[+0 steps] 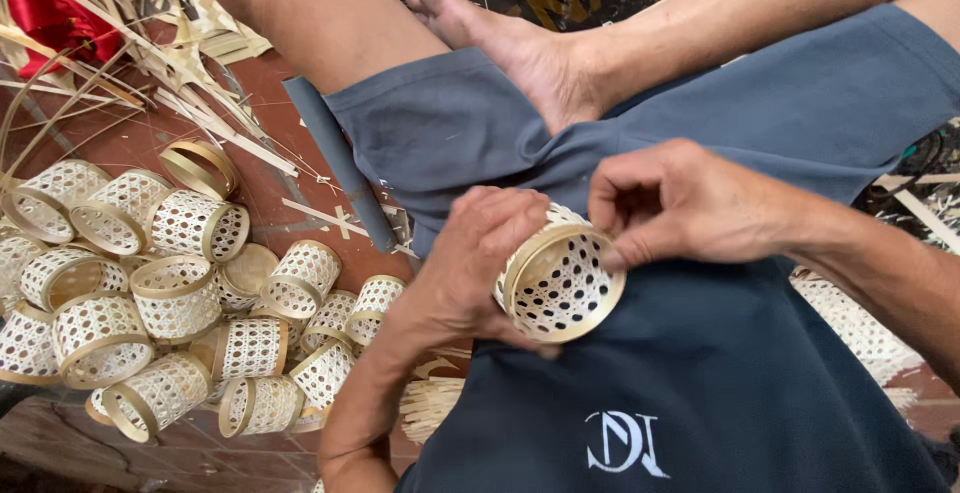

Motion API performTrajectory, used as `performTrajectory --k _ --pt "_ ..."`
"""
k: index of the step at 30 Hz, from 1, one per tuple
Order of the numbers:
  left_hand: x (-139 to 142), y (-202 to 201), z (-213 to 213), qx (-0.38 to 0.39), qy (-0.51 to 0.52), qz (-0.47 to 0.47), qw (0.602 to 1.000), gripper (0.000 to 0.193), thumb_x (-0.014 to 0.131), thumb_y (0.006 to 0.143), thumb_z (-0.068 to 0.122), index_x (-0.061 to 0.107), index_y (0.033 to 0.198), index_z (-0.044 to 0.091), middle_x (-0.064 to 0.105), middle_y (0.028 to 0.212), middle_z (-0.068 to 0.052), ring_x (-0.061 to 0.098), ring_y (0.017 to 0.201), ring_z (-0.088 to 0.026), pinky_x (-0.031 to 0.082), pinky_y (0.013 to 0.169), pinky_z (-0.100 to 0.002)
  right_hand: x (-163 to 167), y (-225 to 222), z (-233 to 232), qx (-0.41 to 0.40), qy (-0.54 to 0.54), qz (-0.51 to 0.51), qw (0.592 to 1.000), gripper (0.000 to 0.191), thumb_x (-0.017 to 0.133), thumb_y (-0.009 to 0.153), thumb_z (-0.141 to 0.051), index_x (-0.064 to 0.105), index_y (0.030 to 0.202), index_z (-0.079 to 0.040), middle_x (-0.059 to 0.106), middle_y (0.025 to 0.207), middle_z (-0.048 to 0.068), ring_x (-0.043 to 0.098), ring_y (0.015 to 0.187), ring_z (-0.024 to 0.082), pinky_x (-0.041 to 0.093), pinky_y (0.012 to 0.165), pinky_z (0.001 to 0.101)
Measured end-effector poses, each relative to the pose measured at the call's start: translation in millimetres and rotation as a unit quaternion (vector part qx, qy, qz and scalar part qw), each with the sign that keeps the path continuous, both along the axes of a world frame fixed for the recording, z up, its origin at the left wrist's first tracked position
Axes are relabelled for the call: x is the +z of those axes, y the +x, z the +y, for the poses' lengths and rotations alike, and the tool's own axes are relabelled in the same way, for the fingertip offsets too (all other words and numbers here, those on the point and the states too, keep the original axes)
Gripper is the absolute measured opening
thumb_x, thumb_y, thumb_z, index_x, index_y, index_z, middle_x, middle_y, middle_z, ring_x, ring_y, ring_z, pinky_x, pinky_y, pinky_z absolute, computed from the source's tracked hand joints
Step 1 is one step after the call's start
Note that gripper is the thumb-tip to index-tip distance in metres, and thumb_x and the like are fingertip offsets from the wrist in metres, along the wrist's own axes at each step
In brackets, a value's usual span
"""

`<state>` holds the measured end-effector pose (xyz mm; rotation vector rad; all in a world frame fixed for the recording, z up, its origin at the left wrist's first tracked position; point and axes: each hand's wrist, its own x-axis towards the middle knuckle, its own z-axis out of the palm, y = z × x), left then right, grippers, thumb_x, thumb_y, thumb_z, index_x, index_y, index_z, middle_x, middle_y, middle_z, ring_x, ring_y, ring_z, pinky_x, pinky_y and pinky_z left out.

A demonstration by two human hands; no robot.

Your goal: The person sits on the floor assembling small woven bamboo baskets. They press a wooden rim ring onto the woven basket body, apply super glue from a squeeze bottle around the rim, trim a woven bamboo strip with scissors, and fit the strip onto another basket.

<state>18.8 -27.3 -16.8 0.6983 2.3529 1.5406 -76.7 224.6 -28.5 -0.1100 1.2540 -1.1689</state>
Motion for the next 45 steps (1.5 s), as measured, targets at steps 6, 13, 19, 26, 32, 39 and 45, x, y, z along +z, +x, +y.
performTrajectory --k 6,13,19,26,32,39,45 --pt "-1.6 -20.2 -30.0 -0.042 0.028 -0.034 0.998 0.118 0.097 0.059 0.054 0.036 0.145 0.003 0.050 0.145 -0.017 0.050 0.137 -0.040 0.037 0.116 -0.055 8.5 -39.6 -20.9 0.010 -0.112 0.171 0.979 0.017 0.082 0.079 -0.008 0.074 0.093 -0.004 0.072 0.081 -0.002 0.065 0.075 0.005 0.055 0.064 0.0234" --pt "-24.9 -4.4 12.3 0.100 0.038 0.124 0.986 0.117 0.094 0.069 0.069 0.033 0.147 0.006 0.043 0.144 -0.014 0.049 0.132 -0.033 0.040 0.116 -0.054 21.8 -14.9 -6.7 -0.017 0.085 0.090 0.992 0.026 0.085 0.076 -0.014 0.072 0.097 -0.005 0.071 0.077 0.003 0.064 0.070 0.009 0.054 0.062 0.0273" --pt "-20.8 -0.1 -0.2 0.018 -0.001 0.023 1.000 0.116 0.094 0.059 0.063 0.040 0.142 0.001 0.053 0.141 -0.016 0.052 0.133 -0.037 0.042 0.109 -0.056 20.5 -10.6 -4.4 0.062 0.060 0.121 0.989 0.029 0.087 0.069 -0.015 0.070 0.090 -0.006 0.070 0.076 0.002 0.067 0.069 0.011 0.056 0.062 0.0289" --pt "-29.6 13.7 8.8 0.031 0.044 0.040 0.998 0.102 0.102 0.073 0.042 0.041 0.144 0.002 0.053 0.144 -0.019 0.057 0.136 -0.037 0.046 0.117 -0.051 21.2 2.1 3.2 0.055 0.079 0.117 0.989 0.027 0.088 0.072 -0.015 0.069 0.088 -0.004 0.067 0.078 0.002 0.066 0.067 0.012 0.056 0.063 0.0293" --pt "-37.0 25.7 10.8 0.075 0.075 0.049 0.993 0.113 0.100 0.065 0.055 0.039 0.144 0.004 0.052 0.138 -0.015 0.057 0.132 -0.037 0.047 0.118 -0.053 16.6 11.5 7.9 -0.068 -0.005 0.045 0.997 0.032 0.083 0.076 -0.010 0.068 0.103 -0.004 0.071 0.089 0.000 0.069 0.082 0.008 0.060 0.074 0.0241" --pt "-17.2 16.8 12.2 0.133 0.002 0.067 0.989 0.121 0.093 0.062 0.067 0.034 0.146 0.003 0.044 0.143 -0.020 0.046 0.133 -0.037 0.040 0.113 -0.056 27.9 10.0 0.0 -0.069 0.095 0.099 0.988 0.032 0.082 0.076 -0.010 0.068 0.104 -0.005 0.068 0.083 0.002 0.063 0.073 0.010 0.055 0.065 0.0260" --pt "-0.8 1.8 -13.4 -0.015 -0.029 0.068 0.997 0.100 0.094 0.073 0.043 0.038 0.146 0.003 0.050 0.146 -0.018 0.050 0.137 -0.036 0.042 0.113 -0.057 32.5 -1.3 0.3 -0.002 0.022 0.120 0.993 0.022 0.080 0.073 -0.006 0.068 0.092 -0.003 0.068 0.081 0.001 0.066 0.073 0.007 0.058 0.067 0.0257"
